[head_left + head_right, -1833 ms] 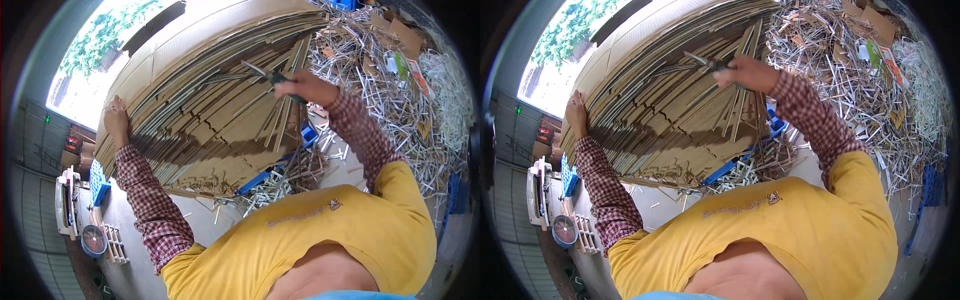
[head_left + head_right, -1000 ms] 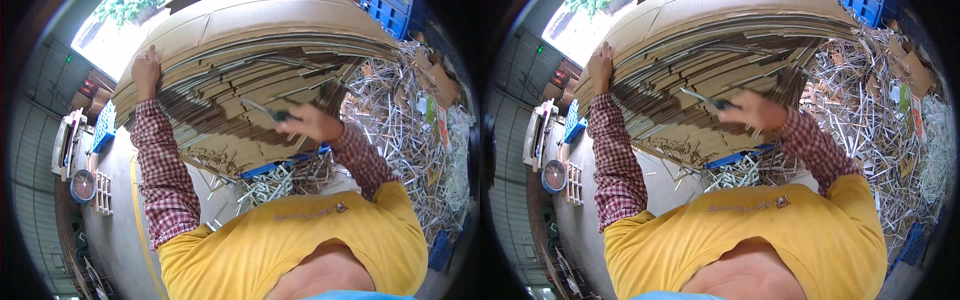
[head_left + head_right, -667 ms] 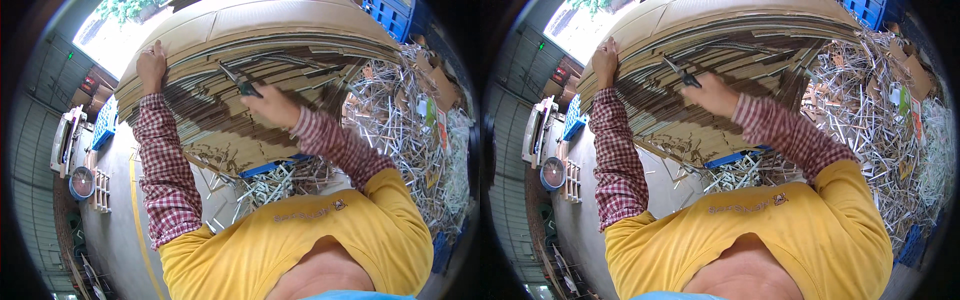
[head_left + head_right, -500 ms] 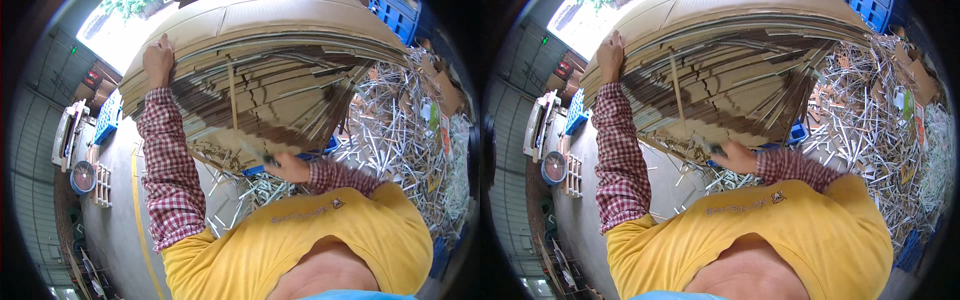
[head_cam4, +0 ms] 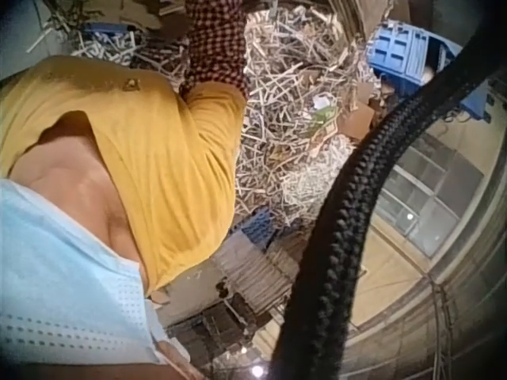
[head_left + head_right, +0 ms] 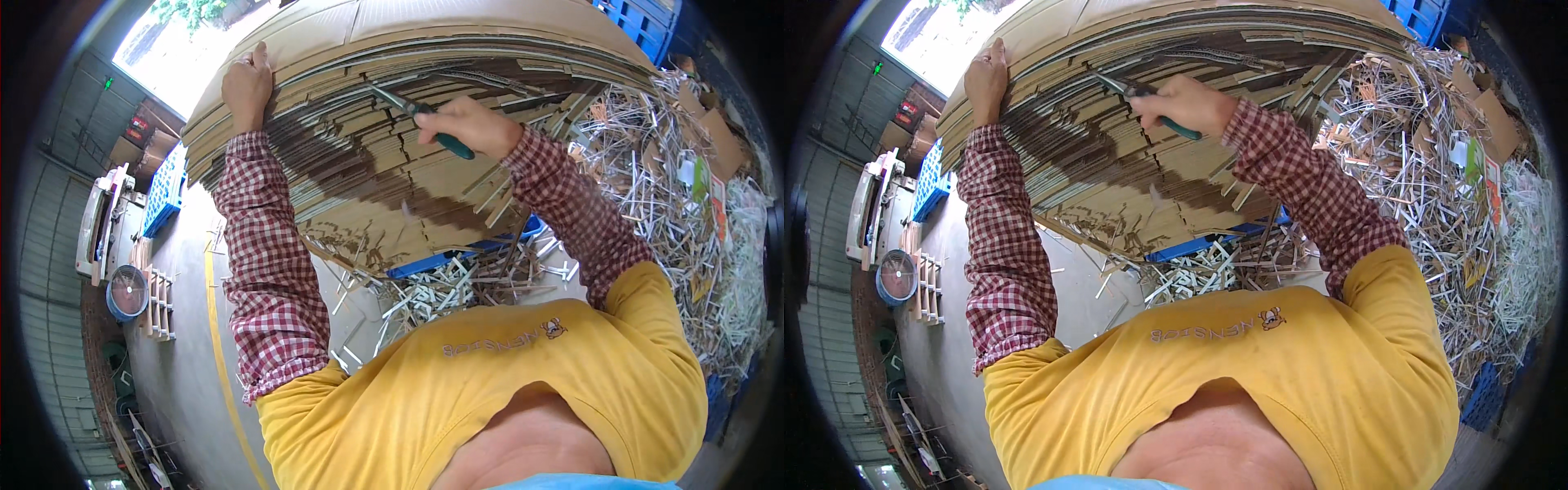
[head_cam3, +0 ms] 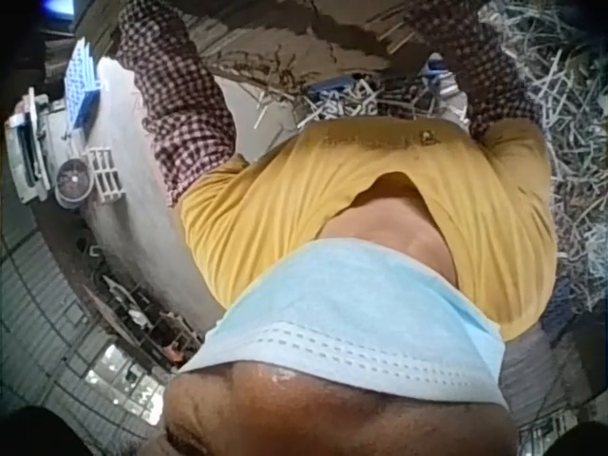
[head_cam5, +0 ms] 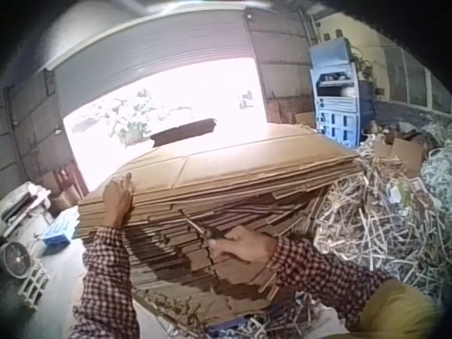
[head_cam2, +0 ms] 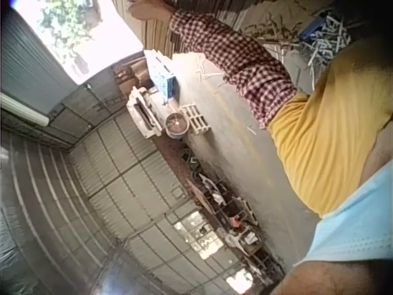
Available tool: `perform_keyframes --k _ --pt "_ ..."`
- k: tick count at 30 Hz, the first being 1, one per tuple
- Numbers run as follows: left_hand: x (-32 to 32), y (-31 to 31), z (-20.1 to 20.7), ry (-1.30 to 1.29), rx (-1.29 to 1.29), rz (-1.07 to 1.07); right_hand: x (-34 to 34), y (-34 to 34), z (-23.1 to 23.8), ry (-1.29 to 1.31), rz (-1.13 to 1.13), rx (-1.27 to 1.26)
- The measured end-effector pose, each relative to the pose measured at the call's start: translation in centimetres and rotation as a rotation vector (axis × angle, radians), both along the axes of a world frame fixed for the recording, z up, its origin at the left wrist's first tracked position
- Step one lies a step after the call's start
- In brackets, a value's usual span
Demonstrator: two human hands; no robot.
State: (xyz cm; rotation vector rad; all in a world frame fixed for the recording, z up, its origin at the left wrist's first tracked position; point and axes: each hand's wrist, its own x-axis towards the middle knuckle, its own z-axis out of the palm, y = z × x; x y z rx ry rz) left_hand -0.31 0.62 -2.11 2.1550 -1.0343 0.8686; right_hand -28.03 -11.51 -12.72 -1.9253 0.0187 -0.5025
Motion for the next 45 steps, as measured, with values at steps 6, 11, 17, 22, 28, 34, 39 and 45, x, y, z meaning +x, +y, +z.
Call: perform_keyframes --k 6,11,17,22,28,34,39,45 --pt "0.4 0.8 -0.4 -0.017 0.004 0.019 1.9 2.4 -1.1 0.180 0.009 0.292" --pt "-0.3 0.4 0.2 -0.039 -0.032 0.017 3.0 5.1 -5.0 -0.109 -0.387 -0.049" --pt "0.7 1.0 -0.4 -0.027 -0.006 -0.005 1.7 4.0 -0.2 -0.075 -0.111 0.232" --pt "-5.6 -1.2 -2.2 -0.215 0.112 -0.149 1.6 3.5 1.2 0.182 -0.081 0.428" --pt "-5.4 -2.0 -2.3 -0.315 0.071 -0.108 3.8 6.2 -3.7 -0.060 -0.151 0.408" --pt "-4.2 -3.8 -2.2 -0.258 0.108 -0.111 2.9 9.0 -6.0 -0.128 -0.376 0.110" --pt "-3.4 -3.6 -2.5 -0.251 0.116 -0.136 -3.6 12.9 -20.0 0.112 -0.181 0.027" --pt "-3.0 -3.2 -1.8 -0.247 0.121 -0.126 -12.4 7.7 -25.0 0.543 0.338 -0.226"
